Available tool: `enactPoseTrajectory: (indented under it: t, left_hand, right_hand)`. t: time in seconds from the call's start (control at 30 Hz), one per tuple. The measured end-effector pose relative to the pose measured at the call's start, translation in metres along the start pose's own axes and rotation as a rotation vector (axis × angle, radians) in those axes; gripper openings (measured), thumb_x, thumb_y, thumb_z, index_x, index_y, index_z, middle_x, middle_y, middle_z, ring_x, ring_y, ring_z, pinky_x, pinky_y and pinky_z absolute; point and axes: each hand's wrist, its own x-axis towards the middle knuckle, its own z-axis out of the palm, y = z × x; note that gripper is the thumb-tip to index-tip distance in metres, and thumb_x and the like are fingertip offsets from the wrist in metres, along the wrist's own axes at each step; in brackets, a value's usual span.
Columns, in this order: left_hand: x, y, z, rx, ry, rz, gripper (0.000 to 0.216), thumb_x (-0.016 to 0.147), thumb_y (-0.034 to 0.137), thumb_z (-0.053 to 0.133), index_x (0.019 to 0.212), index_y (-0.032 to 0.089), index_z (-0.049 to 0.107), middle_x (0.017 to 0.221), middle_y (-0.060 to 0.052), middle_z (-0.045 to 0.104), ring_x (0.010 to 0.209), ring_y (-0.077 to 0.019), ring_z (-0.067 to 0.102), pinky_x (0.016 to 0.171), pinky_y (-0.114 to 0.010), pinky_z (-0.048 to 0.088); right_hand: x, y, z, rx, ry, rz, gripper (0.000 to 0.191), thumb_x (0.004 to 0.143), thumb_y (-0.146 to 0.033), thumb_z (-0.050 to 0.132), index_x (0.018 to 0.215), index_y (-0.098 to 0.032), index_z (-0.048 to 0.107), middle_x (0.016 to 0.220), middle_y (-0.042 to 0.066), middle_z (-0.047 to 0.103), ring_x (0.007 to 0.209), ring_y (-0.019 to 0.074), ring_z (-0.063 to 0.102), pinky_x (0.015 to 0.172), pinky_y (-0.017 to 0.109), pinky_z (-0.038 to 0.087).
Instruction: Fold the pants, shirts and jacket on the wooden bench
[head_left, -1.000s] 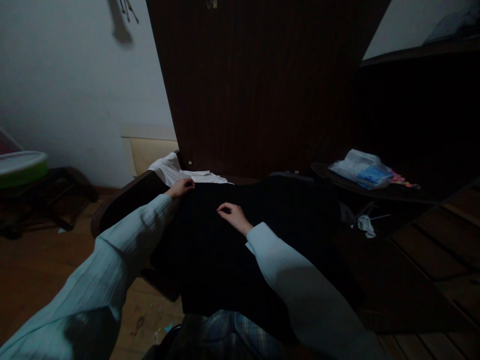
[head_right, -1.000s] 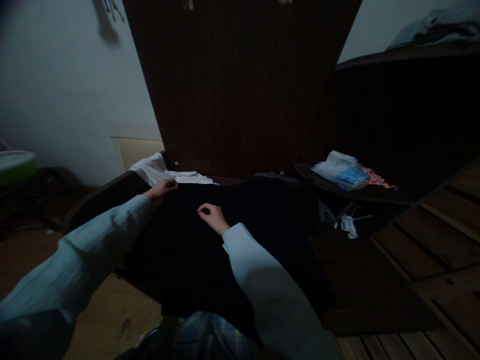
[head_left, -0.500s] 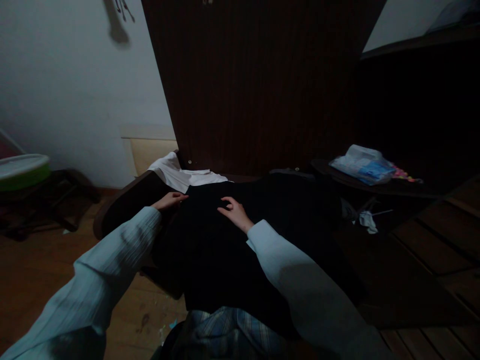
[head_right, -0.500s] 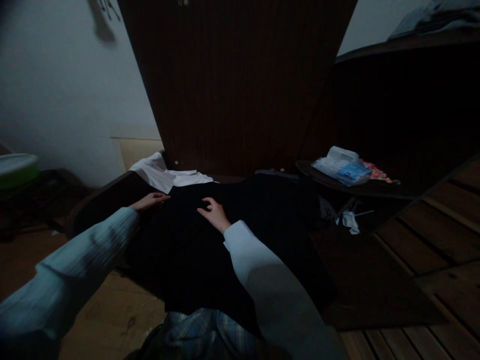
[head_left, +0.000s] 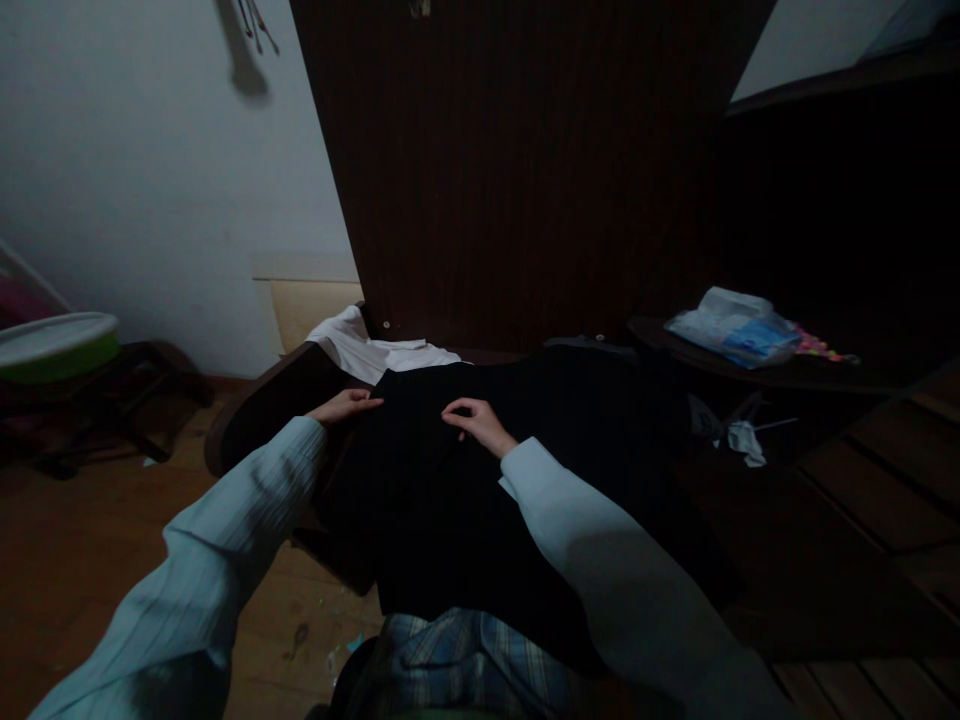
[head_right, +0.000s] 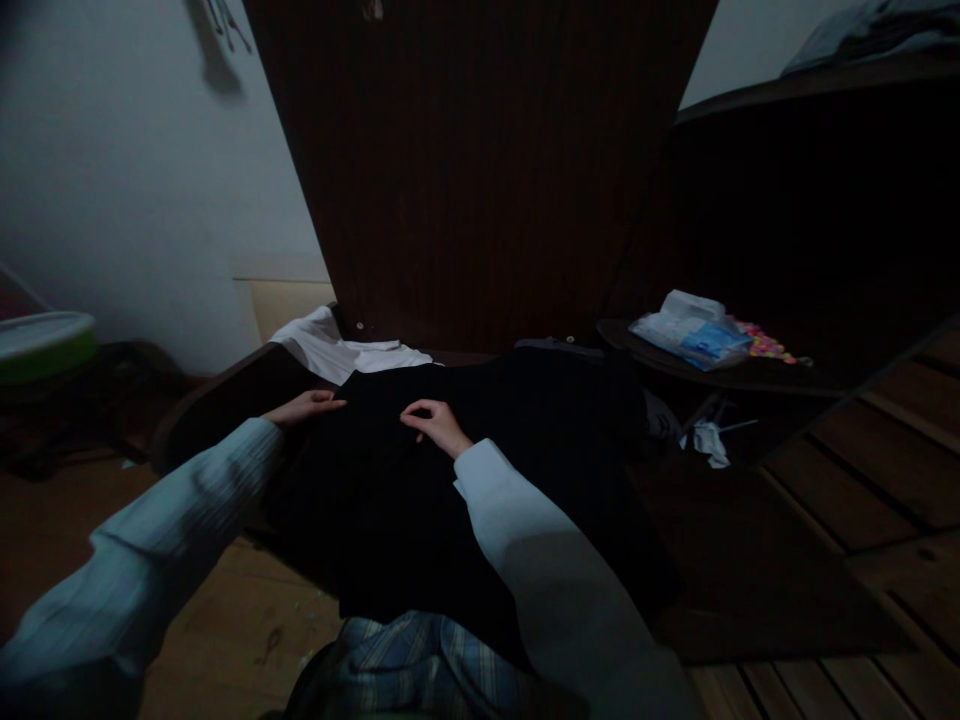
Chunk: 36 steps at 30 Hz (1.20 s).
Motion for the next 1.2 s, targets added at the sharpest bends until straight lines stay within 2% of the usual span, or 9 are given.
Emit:
enactPoseTrajectory:
  t: [0.1,0.2,0.3,0.4,0.53,0.63,0.8,1.0,1.2]
  left_hand:
    - [0.004,-0.002,-0.001,0.013,0.014,0.016,0.04,0.049,0.042,0.071,0.051,0.017,0.04,0.045,0.006,0.044,0.04,-0.0062,0.039,0.04,-0.019,0.027]
    - [0.008,-0.005,-0.002,0.04,0.036,0.041,0.042,0.047,0.042,0.071,0.05,0.018,0.037,0.044,0.007,0.042,0.039,-0.0056,0.037,0.039,-0.019,0.026]
    - [0.012,-0.009,0.0,0.053,0.06,0.068,0.045,0.044,0.042,0.072,0.05,0.018,0.035,0.043,0.007,0.042,0.039,-0.0054,0.036,0.039,-0.018,0.026]
    - [0.012,-0.012,0.003,0.047,0.134,0.118,0.047,0.042,0.043,0.073,0.05,0.018,0.033,0.041,0.009,0.039,0.038,-0.0044,0.034,0.038,-0.017,0.024]
    - [0.007,-0.014,0.005,0.004,0.197,0.136,0.043,0.046,0.048,0.07,0.056,0.017,0.042,0.044,0.007,0.043,0.038,-0.0056,0.038,0.038,-0.017,0.026]
    - [0.004,-0.013,0.006,-0.013,0.208,0.128,0.042,0.048,0.049,0.069,0.062,0.016,0.048,0.048,0.005,0.048,0.041,-0.0078,0.044,0.039,-0.018,0.031]
    - [0.004,-0.013,0.006,0.006,0.238,0.119,0.041,0.048,0.048,0.069,0.064,0.016,0.049,0.049,0.004,0.05,0.043,-0.0099,0.047,0.04,-0.02,0.034]
    - [0.006,-0.015,0.004,-0.013,0.227,0.145,0.042,0.049,0.048,0.07,0.063,0.017,0.047,0.046,0.006,0.046,0.042,-0.0088,0.046,0.041,-0.019,0.033]
    - [0.008,-0.017,0.005,-0.02,0.246,0.156,0.044,0.047,0.049,0.071,0.064,0.017,0.046,0.046,0.006,0.046,0.04,-0.0075,0.044,0.039,-0.018,0.032]
  right_hand:
    - [0.001,-0.003,-0.001,0.064,0.072,0.066,0.017,0.061,-0.028,0.064,0.072,-0.016,0.062,0.063,-0.003,0.058,0.039,0.004,0.046,0.035,0.015,0.031]
    - [0.004,-0.002,-0.001,0.067,0.147,0.077,0.015,0.06,-0.025,0.064,0.071,-0.016,0.061,0.066,-0.003,0.058,0.041,0.0033,0.045,0.036,0.015,0.032]
    - [0.007,0.002,-0.001,-0.009,0.195,0.022,0.01,0.061,-0.021,0.061,0.07,-0.016,0.06,0.07,-0.003,0.058,0.04,0.0023,0.042,0.036,0.015,0.034]
    - [0.007,0.004,0.0,-0.129,0.222,-0.018,0.015,0.062,-0.02,0.059,0.077,-0.018,0.061,0.066,-0.004,0.056,0.037,0.0019,0.038,0.034,0.015,0.034]
    - [0.004,0.004,0.002,-0.272,0.232,-0.035,0.024,0.065,-0.02,0.058,0.089,-0.019,0.062,0.061,-0.005,0.054,0.037,0.0029,0.039,0.034,0.016,0.036]
    - [0.003,0.004,0.003,-0.326,0.215,-0.062,0.023,0.068,-0.02,0.054,0.089,-0.021,0.063,0.073,-0.003,0.06,0.042,0.0041,0.045,0.039,0.017,0.041]
    - [0.003,0.005,0.001,-0.374,0.207,-0.075,0.023,0.071,-0.021,0.05,0.089,-0.023,0.064,0.088,-0.001,0.063,0.053,0.0081,0.053,0.046,0.02,0.045]
    - [0.0,0.0,0.0,-0.462,0.29,-0.154,0.021,0.073,-0.018,0.048,0.083,-0.024,0.066,0.084,-0.002,0.065,0.071,0.0129,0.059,0.071,0.025,0.046]
    - [-0.002,-0.003,0.003,-0.583,0.327,-0.11,0.021,0.072,-0.016,0.047,0.074,-0.025,0.066,0.077,-0.002,0.066,0.073,0.0144,0.059,0.071,0.024,0.043]
